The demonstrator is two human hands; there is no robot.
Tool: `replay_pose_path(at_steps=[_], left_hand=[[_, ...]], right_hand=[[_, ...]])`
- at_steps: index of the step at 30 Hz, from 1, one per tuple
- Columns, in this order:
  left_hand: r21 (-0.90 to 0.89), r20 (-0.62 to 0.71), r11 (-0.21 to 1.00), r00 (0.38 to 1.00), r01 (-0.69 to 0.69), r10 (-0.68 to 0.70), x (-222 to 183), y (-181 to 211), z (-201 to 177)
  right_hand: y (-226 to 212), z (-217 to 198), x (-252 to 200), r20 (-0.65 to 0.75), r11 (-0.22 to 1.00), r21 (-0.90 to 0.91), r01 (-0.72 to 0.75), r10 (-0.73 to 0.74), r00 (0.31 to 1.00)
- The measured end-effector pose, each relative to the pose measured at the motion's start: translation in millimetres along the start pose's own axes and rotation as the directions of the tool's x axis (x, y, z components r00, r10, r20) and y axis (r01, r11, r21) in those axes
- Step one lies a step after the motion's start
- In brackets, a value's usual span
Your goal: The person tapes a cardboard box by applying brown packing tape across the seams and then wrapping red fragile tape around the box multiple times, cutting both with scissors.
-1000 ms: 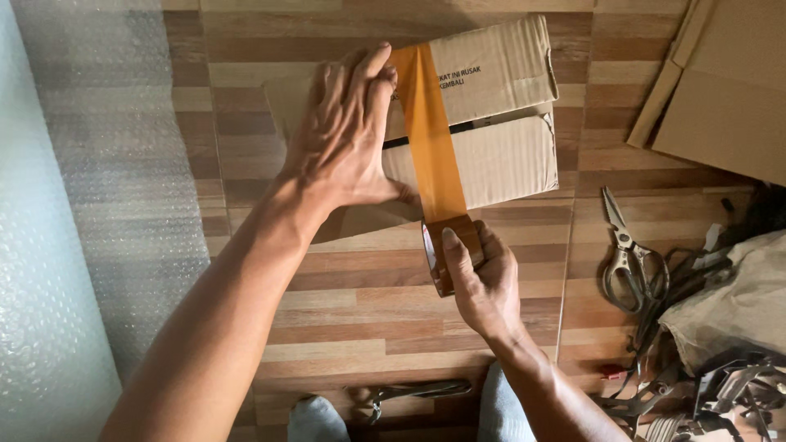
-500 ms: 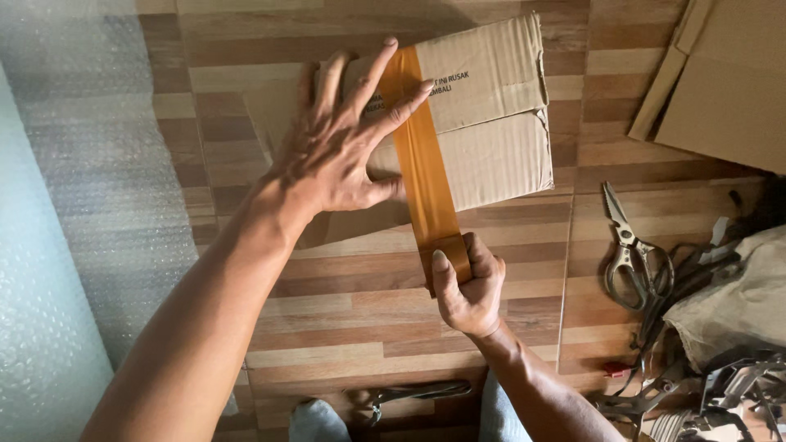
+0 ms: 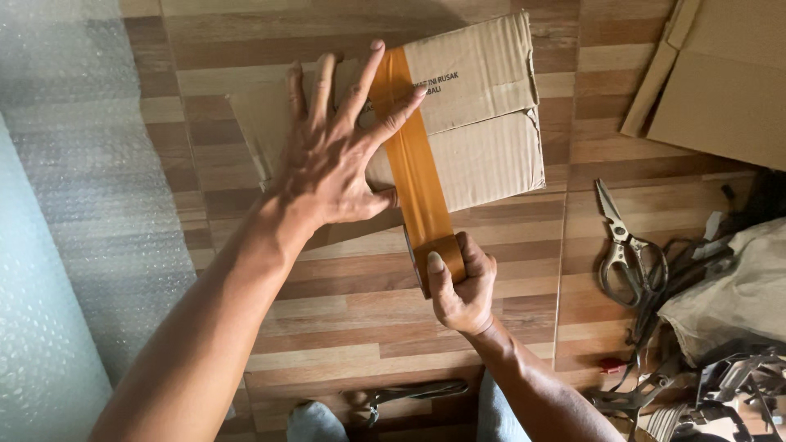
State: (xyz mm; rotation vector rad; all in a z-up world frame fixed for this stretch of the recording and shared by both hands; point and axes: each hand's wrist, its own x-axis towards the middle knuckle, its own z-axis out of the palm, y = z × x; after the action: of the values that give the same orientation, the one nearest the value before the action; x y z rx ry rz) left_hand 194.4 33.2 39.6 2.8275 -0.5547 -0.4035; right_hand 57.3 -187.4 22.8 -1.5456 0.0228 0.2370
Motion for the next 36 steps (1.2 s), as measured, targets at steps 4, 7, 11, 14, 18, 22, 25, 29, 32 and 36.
replay_pose_path(at_steps=[4,7,11,14,18,22,25,29,32,36], left_hand=[[0.022,-0.054,0.997,0.996,-0.072,0.073,-9,1,7],[0.153,-0.049,0.964,0.972,-0.219,0.229,-11,2,9],[-0.001,0.124,0.955,0.947,-0.298,0.296,-10,7,4],[0.154,0.414,0.941,0.884,-0.302,0.217,-7,10,-9],[0.188,0.352,0.935,0.910,-0.300,0.221,-6,14,-14],[0.123,0.252,0.939,0.925,-0.321,0.283,-16,7,4],[0.137,0.107,0.917,0.926,-0.374,0.362,-20,2,15],[0.175,0.064,0.922,0.939,-0.345,0.339,-36,16,20],[0.334,-0.010,0.884,0.936,-0.328,0.351,-38,24,5],[0.137,0.294,0.982,0.952,-0.132,0.087,-21,28,-23]], right_hand=[[7,-2,-1,-0.017,0.996,-0.063,0.057,-0.058,0.998],[12,-3,-3,-0.021,0.999,0.015,0.031,-0.031,0.999],[20,-7,-5,0.000,0.999,0.013,0.046,-0.046,0.999],[27,-6,-1,-0.018,1.000,-0.006,-0.009,0.008,1.000],[32,-6,5,-0.046,0.981,-0.196,0.002,-0.011,0.999],[32,-4,0,-0.054,0.985,-0.173,0.008,-0.018,0.998],[30,1,7,-0.077,0.978,-0.176,-0.109,0.097,0.992],[22,8,5,-0.077,0.953,-0.101,-0.284,0.278,0.958],[18,6,7,-0.030,0.949,0.001,-0.315,0.314,0.949],[22,-4,0,-0.024,0.951,-0.173,-0.256,0.256,0.966]])
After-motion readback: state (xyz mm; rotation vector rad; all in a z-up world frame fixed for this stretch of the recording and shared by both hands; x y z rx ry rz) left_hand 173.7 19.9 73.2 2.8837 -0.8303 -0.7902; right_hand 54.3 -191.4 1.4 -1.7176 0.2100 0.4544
